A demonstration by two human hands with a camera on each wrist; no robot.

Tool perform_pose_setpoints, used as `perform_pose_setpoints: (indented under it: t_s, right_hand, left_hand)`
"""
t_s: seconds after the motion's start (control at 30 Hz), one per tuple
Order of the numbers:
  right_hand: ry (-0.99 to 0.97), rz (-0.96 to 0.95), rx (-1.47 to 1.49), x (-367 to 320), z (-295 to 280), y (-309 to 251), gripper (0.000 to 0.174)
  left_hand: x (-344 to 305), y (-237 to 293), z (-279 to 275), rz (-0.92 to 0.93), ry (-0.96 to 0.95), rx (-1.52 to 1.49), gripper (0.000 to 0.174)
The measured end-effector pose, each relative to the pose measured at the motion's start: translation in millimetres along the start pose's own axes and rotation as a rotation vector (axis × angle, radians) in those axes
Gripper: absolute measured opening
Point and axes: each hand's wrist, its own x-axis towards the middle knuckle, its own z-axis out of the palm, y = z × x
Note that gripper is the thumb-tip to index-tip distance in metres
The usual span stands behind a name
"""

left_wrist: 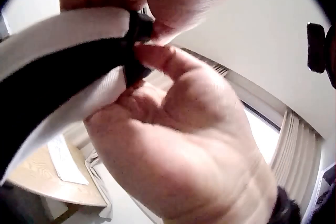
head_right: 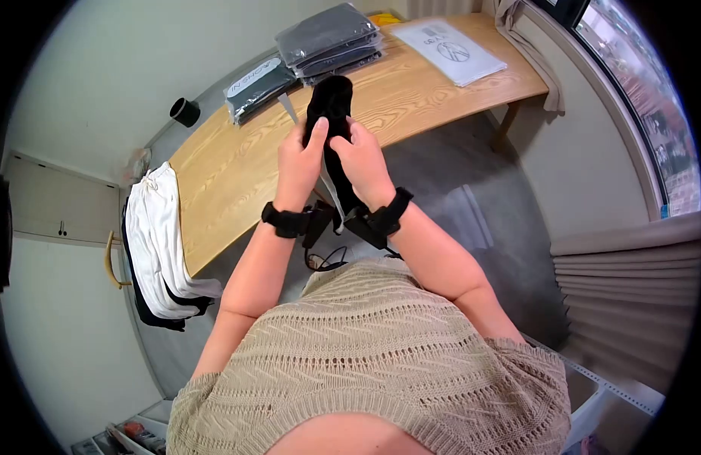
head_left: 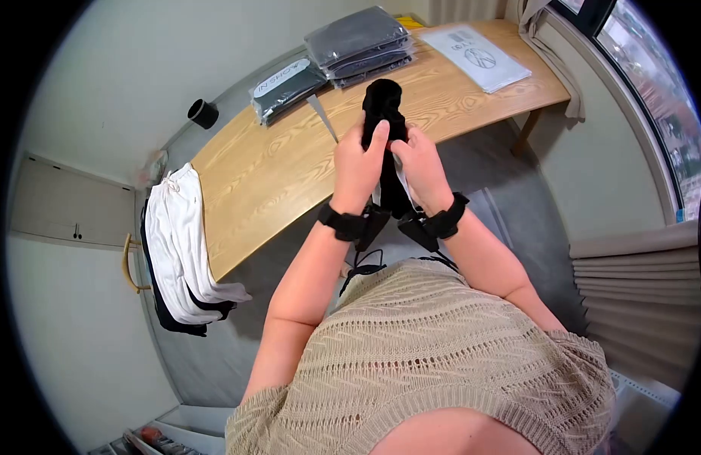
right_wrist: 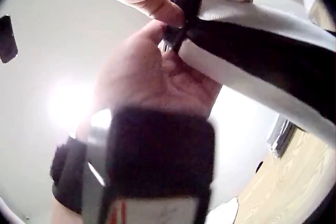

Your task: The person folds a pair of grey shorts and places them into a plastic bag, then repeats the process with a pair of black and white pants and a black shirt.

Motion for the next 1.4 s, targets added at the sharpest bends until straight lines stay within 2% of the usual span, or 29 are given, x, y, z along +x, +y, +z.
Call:
perform_pose_setpoints:
  t_s: [0.07, 0.13, 0.23, 0.3, 0.4, 0.53, 0.6, 0.63, 0.67, 0.73, 0.77, 0.83, 0.87, 0.93, 0.97, 1.0, 1.07, 1.1, 1.13, 1.2, 1.33, 1.4]
  right_hand:
    - [-0.083, 0.02, -0.056, 0, -6, -1, 0.025]
    - [-0.109, 0.021, -0.064, 2, -9, 1, 0.027]
    - [-0.147, 0.049, -0.088, 3, -7, -1, 0.029]
    - [-0.149, 0.073, -0.057, 2, -6, -2, 0.029]
    - [-0.196, 0.034, -0.131, 7, -7, 2, 0.029]
    - [-0.272, 0.111, -0.018, 6, -13, -8, 0.033]
    - [-0.412, 0.019, -0.215, 5, -18, -8, 0.04]
    - [-0.432, -0.005, -0.228, 4, -19, -10, 0.048]
    - [-0.429, -0.005, -0.227, 2, -18, -15, 0.048]
    - [-0.363, -0.14, -0.466, -4, -13, -26, 0.049]
    - [-0.362, -0.141, -0.465, -2, -17, -23, 0.049]
    - [-0.413, -0.158, -0.552, 3, -31, -11, 0.048]
    - [-0.407, -0.161, -0.55, 2, -34, -10, 0.048]
    - [-0.453, -0.007, -0.487, -5, -39, -7, 0.053]
    - [-0.449, 0.004, -0.427, -8, -38, -7, 0.052]
    - [-0.446, 0.009, -0.426, -11, -36, -8, 0.052]
    - [-0.468, -0.005, -0.391, -16, -33, -14, 0.051]
    - [-0.461, -0.003, -0.389, -17, -34, -17, 0.051]
    - [-0.454, 0.002, -0.41, -18, -35, -21, 0.051]
    - [-0.431, 0.011, -0.429, -19, -39, -24, 0.051]
    - [-0.384, -0.033, -0.54, -25, -44, -38, 0.05]
    - [-0.335, -0.016, -0.437, -27, -45, -38, 0.047]
  left_hand:
    - [2, -20, -4, 0.029, -0.123, 0.068, 0.051]
    - [5, -34, -4, 0.064, -0.115, 0.055, 0.051]
    - [4, -21, -15, 0.108, -0.144, 0.042, 0.052]
    - [3, -7, -23, 0.088, -0.228, 0.216, 0.055]
    - [0, -4, -27, 0.11, -0.217, 0.378, 0.054]
    - [-2, -5, -28, 0.068, -0.243, 0.256, 0.059]
    - [-3, -13, -31, -0.063, -0.279, -0.129, 0.06]
    - [0, -17, -34, -0.001, -0.327, -0.09, 0.059]
    - [-2, -15, -36, -0.002, -0.33, -0.09, 0.059]
    - [-6, -8, -40, -0.013, -0.413, -0.033, 0.059]
    - [-6, -6, -45, -0.013, -0.414, -0.031, 0.059]
    - [-1, -1, -61, -0.086, -0.584, 0.168, 0.058]
    - [3, 5, -68, -0.083, -0.588, 0.17, 0.058]
    - [11, 14, -80, 0.198, -0.533, 0.495, 0.059]
    - [16, 10, -80, 0.451, -0.506, 0.498, 0.069]
    - [19, 6, -76, 0.447, -0.511, 0.497, 0.069]
    - [21, 4, -68, 0.662, -0.591, 0.596, 0.076]
    - [21, 6, -66, 0.504, -0.718, 0.615, 0.081]
    - [22, 5, -64, 0.506, -0.727, 0.613, 0.081]
    - [24, 5, -60, 0.277, -0.758, 0.526, 0.083]
    - [19, 15, -50, 0.268, -0.799, 0.547, 0.083]
    - [19, 8, -47, 0.261, -0.685, 0.533, 0.071]
